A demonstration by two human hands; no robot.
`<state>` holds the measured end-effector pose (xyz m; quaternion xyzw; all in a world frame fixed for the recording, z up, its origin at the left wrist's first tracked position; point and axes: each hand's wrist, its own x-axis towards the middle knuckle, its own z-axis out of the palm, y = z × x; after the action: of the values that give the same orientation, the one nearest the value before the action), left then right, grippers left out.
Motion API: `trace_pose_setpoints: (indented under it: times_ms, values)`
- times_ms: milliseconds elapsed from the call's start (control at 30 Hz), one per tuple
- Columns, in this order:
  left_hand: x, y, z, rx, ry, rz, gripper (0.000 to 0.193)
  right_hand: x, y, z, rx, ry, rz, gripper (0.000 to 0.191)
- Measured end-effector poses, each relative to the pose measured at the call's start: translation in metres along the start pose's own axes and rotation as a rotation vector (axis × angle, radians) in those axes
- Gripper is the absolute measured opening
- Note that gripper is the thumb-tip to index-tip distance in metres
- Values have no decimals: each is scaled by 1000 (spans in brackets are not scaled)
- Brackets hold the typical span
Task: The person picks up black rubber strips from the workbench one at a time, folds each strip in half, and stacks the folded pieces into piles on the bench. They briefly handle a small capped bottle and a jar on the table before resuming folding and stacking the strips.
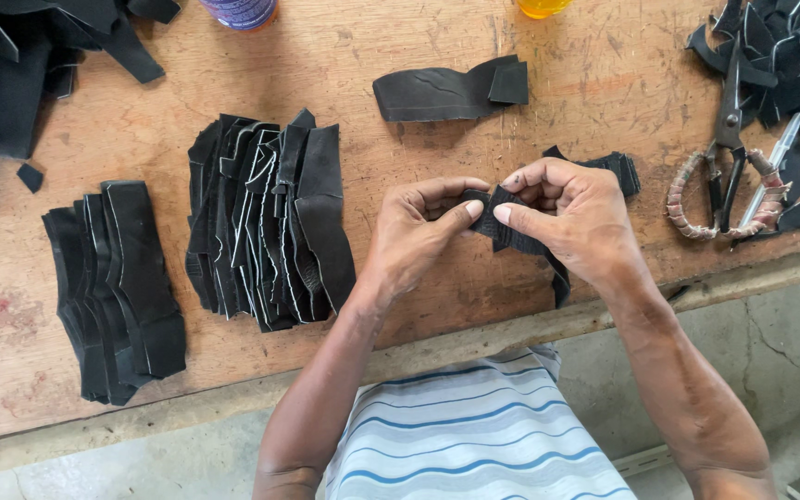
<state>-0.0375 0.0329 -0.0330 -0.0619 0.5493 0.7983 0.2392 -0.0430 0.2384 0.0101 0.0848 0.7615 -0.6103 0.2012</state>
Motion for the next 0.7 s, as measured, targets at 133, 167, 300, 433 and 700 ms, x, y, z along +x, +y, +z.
trace_pose_setpoints:
  times_ms: [133, 167, 300, 433, 700]
  values:
    - [1, -2, 0, 11, 10, -19, 26, 0, 0, 1, -23, 13, -5, 26]
    - [1, -2, 0, 9, 10, -21, 27, 0, 0, 1, -24, 13, -6, 26]
    - [1, -2, 0, 20, 14, -22, 26, 0, 0, 2, -5, 8, -18, 26]
    - [1, 0, 0, 47, 9, -14, 26, 0, 1, 3, -27, 14, -12, 25]
    - [0, 4, 0, 89, 19, -20, 26, 0, -2, 4, -71, 22, -6, 23]
